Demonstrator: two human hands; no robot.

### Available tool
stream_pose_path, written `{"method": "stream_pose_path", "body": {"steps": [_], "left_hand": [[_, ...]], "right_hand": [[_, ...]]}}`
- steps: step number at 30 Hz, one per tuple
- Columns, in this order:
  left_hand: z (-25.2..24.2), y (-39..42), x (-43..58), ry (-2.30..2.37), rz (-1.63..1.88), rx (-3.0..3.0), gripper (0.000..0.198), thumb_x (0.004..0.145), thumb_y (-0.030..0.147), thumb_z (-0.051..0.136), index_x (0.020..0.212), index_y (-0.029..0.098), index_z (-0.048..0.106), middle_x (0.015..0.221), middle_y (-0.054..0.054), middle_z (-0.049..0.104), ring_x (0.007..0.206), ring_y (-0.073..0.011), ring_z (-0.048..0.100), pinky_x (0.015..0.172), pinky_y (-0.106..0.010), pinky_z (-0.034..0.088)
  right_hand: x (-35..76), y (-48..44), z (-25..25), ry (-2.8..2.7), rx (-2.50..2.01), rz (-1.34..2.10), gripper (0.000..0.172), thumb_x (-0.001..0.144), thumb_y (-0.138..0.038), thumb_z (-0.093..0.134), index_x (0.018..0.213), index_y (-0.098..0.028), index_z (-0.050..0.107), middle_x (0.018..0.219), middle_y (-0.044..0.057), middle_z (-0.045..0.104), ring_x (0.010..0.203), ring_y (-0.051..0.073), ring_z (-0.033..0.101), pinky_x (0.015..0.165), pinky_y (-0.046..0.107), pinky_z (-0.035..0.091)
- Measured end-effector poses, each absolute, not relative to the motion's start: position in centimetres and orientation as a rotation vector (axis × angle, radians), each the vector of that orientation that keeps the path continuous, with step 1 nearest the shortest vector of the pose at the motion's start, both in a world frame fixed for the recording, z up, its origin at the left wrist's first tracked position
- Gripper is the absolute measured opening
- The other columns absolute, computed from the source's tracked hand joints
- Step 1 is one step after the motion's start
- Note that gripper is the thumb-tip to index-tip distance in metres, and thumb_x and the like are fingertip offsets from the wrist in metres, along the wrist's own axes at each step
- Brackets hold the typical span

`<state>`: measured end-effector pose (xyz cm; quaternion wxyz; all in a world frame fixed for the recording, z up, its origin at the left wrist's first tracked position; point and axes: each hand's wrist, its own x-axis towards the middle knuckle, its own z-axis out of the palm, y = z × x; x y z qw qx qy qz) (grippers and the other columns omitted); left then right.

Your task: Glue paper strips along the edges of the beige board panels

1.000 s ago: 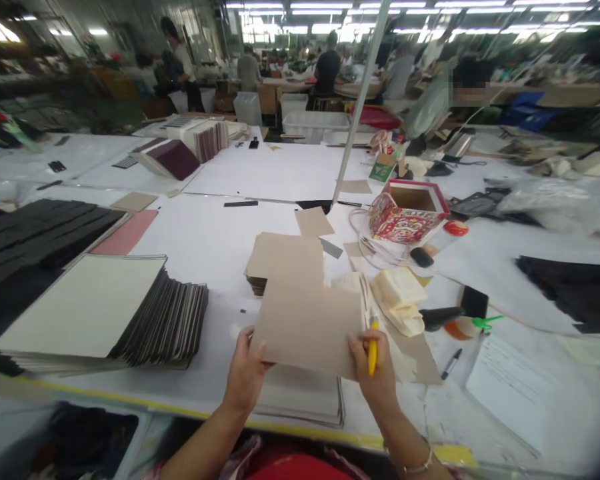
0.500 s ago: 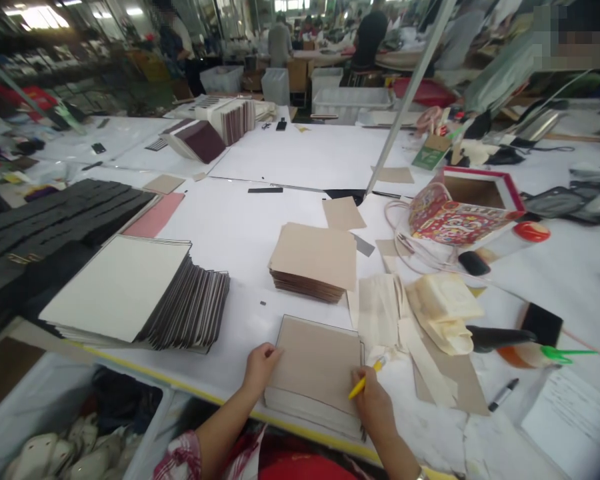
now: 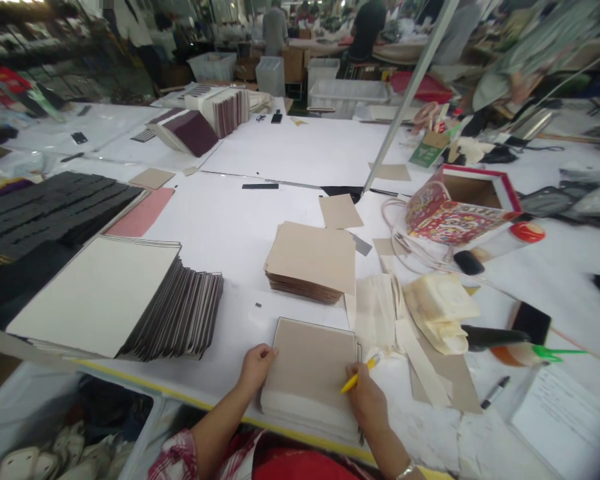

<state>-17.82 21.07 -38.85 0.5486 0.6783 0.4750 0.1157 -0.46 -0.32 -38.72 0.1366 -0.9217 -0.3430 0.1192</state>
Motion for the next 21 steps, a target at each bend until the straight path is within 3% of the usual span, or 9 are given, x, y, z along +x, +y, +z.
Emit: {"method": "stream_pose_path", "body": {"steps": [9,15,21], "left_hand": [[-38.8,20.4,-17.2,1.220,0.228,1.519,0.047,0.060,0.062,0.053,0.051,0.016,0.047,0.045,0.004,0.044,0.047,-0.0101,0.037,0.047,-0.021,0.029],[-39.3,20.4,-17.0,1.248,0.206,1.518,0.044,0.062,0.058,0.053,0.050,0.017,0.045,0.043,0.005,0.044,0.044,-0.0090,0.034,0.045,-0.020,0.026],[-39.3,21.4,-17.1,1.153,0.168,1.715,0.036,0.068,0.049,0.048,0.052,0.017,0.046,0.048,0.004,0.045,0.050,-0.0107,0.041,0.050,-0.021,0.032]], "right_hand": [[-0.4,0.2,-38.0,-0.926,-2.683,0.405,0.021,0.089,-0.024,0.026,0.087,-0.018,0.046,0.068,0.004,0.062,0.062,0.017,0.059,0.051,0.024,0.030],[-0.2,0.5,-37.8,-0.897,-2.749,0.480,0.018,0.089,-0.024,0.026,0.091,-0.018,0.043,0.065,0.003,0.061,0.061,0.016,0.059,0.049,0.023,0.028],[0.2,1.3,-36.7,-0.932,-2.786,0.587,0.017,0.088,-0.020,0.027,0.096,-0.018,0.041,0.071,0.004,0.062,0.063,0.017,0.060,0.049,0.024,0.030]]}}
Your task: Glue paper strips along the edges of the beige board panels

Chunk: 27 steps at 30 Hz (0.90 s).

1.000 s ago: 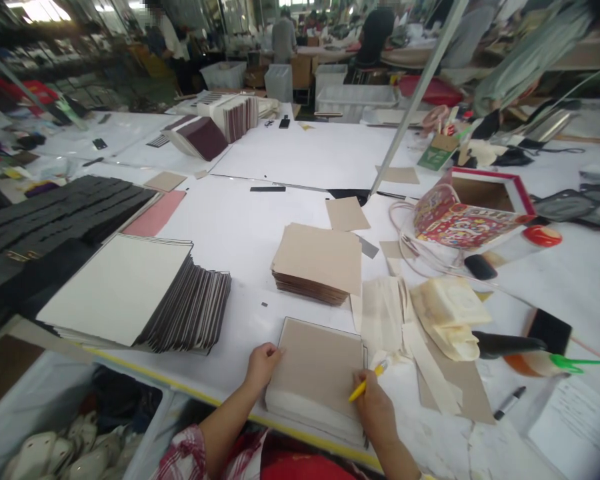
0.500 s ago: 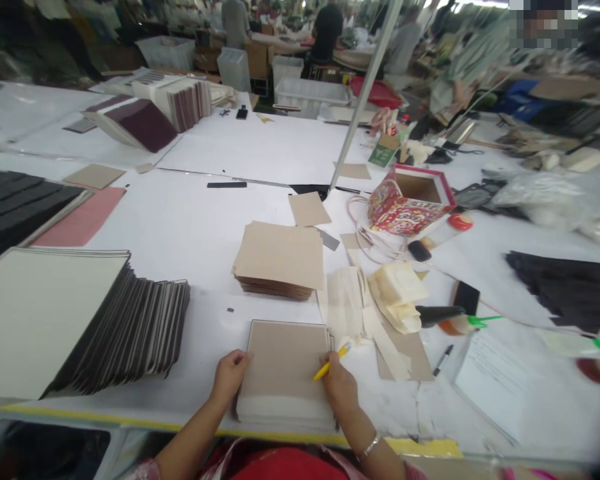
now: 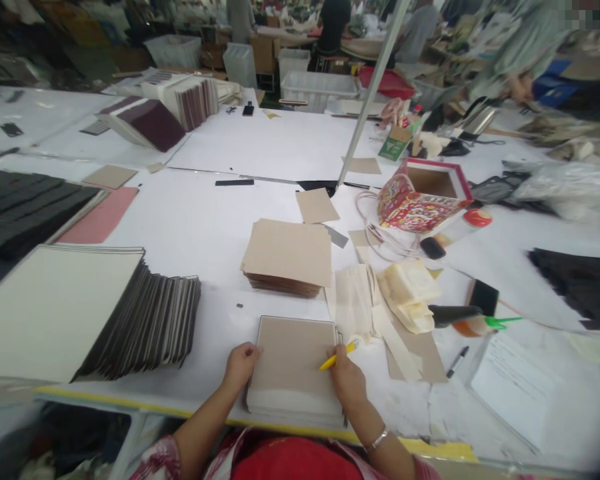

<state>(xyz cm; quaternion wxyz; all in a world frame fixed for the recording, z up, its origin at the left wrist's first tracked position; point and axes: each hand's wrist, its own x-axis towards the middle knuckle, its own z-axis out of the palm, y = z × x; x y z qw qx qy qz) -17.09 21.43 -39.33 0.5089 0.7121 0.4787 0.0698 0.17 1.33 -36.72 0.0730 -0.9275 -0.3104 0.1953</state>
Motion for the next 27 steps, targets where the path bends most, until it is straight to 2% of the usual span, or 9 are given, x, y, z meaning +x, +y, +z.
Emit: {"method": "stream_pose_path", "body": {"steps": [7,10,12,14,17,20,23,25,27], "left_hand": [[-38.2,23.1,-17.0,1.152,0.044,1.916,0.031,0.070,0.041,0.052,0.054,0.015,0.056,0.053,0.001,0.052,0.054,-0.0121,0.047,0.053,-0.022,0.035],[-37.2,23.4,-17.0,1.146,-0.019,2.001,0.025,0.069,0.037,0.056,0.059,0.014,0.058,0.060,-0.002,0.057,0.063,-0.0159,0.053,0.061,-0.026,0.039],[-36.5,23.5,-17.0,1.141,-0.019,2.110,0.024,0.068,0.036,0.060,0.074,0.013,0.062,0.080,-0.009,0.063,0.082,-0.0228,0.055,0.075,-0.033,0.039],[-36.2,23.4,-17.0,0.977,0.005,2.372,0.033,0.072,0.033,0.058,0.098,0.013,0.059,0.110,-0.015,0.056,0.108,-0.0286,0.045,0.091,-0.041,0.031],[-36.5,23.2,-17.0,0.411,-0.011,2.791,0.042,0.083,0.024,0.043,0.125,0.016,0.042,0.136,-0.012,0.035,0.128,-0.0249,0.023,0.103,-0.045,0.013],[-37.0,23.1,-17.0,0.184,-0.066,2.928,0.046,0.086,0.020,0.034,0.132,0.016,0.032,0.140,-0.010,0.029,0.130,-0.0226,0.019,0.105,-0.046,0.010],[-36.5,23.3,-17.1,0.206,-0.057,2.960,0.045,0.087,0.023,0.032,0.131,0.017,0.032,0.139,-0.008,0.031,0.129,-0.0210,0.022,0.103,-0.042,0.019],[-35.6,23.3,-17.3,0.251,-0.027,2.951,0.042,0.087,0.025,0.033,0.128,0.019,0.037,0.137,-0.006,0.036,0.126,-0.0193,0.028,0.101,-0.038,0.025],[-34.5,22.6,-17.6,0.337,0.053,2.937,0.039,0.087,0.025,0.034,0.124,0.019,0.042,0.134,-0.005,0.040,0.123,-0.0193,0.033,0.102,-0.038,0.024]], "right_hand": [[1.3,2.0,-35.8,-1.119,-2.881,0.734,0.026,0.090,-0.030,0.023,0.102,-0.016,0.042,0.062,0.006,0.060,0.059,0.020,0.061,0.047,0.024,0.030],[2.2,2.0,-34.9,-1.157,-2.930,0.759,0.029,0.089,-0.037,0.028,0.100,-0.016,0.044,0.059,0.005,0.058,0.057,0.021,0.060,0.048,0.026,0.034],[2.7,2.4,-34.3,-1.186,-2.969,0.634,0.026,0.087,-0.037,0.034,0.099,-0.016,0.045,0.062,0.006,0.058,0.059,0.021,0.059,0.050,0.028,0.037],[2.7,3.1,-34.3,-1.297,-2.921,0.377,0.023,0.087,-0.032,0.036,0.098,-0.015,0.047,0.071,0.010,0.060,0.068,0.022,0.059,0.057,0.032,0.041],[1.6,4.7,-35.8,-1.515,-2.578,0.036,0.021,0.087,-0.024,0.033,0.094,-0.014,0.050,0.099,0.016,0.058,0.095,0.024,0.054,0.078,0.039,0.042],[0.4,5.6,-38.5,-1.533,-2.258,-0.058,0.021,0.086,-0.020,0.031,0.093,-0.015,0.050,0.118,0.015,0.049,0.115,0.024,0.040,0.091,0.043,0.037],[0.2,5.8,-40.7,-1.470,-2.165,0.013,0.021,0.085,-0.022,0.031,0.094,-0.019,0.050,0.122,0.013,0.046,0.120,0.023,0.035,0.096,0.045,0.035],[0.7,5.8,-40.9,-1.422,-2.138,0.070,0.022,0.085,-0.029,0.034,0.096,-0.021,0.051,0.120,0.013,0.048,0.119,0.025,0.037,0.094,0.045,0.037],[1.3,5.4,-39.4,-1.370,-2.128,0.106,0.028,0.082,-0.038,0.039,0.098,-0.019,0.052,0.109,0.014,0.054,0.109,0.028,0.046,0.088,0.046,0.041]]}}
